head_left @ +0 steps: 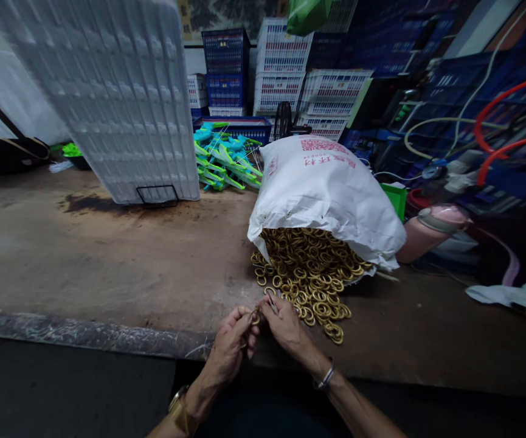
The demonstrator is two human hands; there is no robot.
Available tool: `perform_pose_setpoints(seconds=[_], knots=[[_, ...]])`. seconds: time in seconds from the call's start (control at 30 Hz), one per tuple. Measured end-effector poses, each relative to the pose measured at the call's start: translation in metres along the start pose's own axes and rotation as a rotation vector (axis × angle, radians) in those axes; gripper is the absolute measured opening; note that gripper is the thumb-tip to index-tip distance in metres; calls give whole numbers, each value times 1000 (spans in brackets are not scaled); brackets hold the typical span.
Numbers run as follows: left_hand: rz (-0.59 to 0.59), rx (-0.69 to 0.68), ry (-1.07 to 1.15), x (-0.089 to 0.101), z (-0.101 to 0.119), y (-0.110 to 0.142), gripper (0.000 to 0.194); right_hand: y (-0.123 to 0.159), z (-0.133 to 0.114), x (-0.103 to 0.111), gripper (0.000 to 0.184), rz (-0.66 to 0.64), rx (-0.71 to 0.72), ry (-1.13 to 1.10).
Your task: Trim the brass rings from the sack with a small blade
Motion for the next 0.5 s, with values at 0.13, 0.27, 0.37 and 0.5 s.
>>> perform_pose_setpoints(seconds=[0.13, 0.27, 0.37, 0.5], knots=[[22, -50, -28, 2, 1, -2, 26, 7, 3, -4, 18, -105, 87, 306], [71, -82, -119, 3, 1, -5, 27, 13, 5, -10, 31, -193, 117, 472], [117, -82, -198, 5, 2, -6, 30, 14, 2, -11, 33, -239, 121, 509], [145, -76, -254, 4, 5, -5, 34, 13, -1, -11, 34, -289, 113, 540]])
Point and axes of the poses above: each hand's wrist, its own y-axis away from the middle knuckle, its own x-axis out of the back of the hand, z = x × y, the point moved 6 cm from there along -y, towards the middle knuckle, and after that the axes turned 12 degrees about x, right-handed, at the moved point
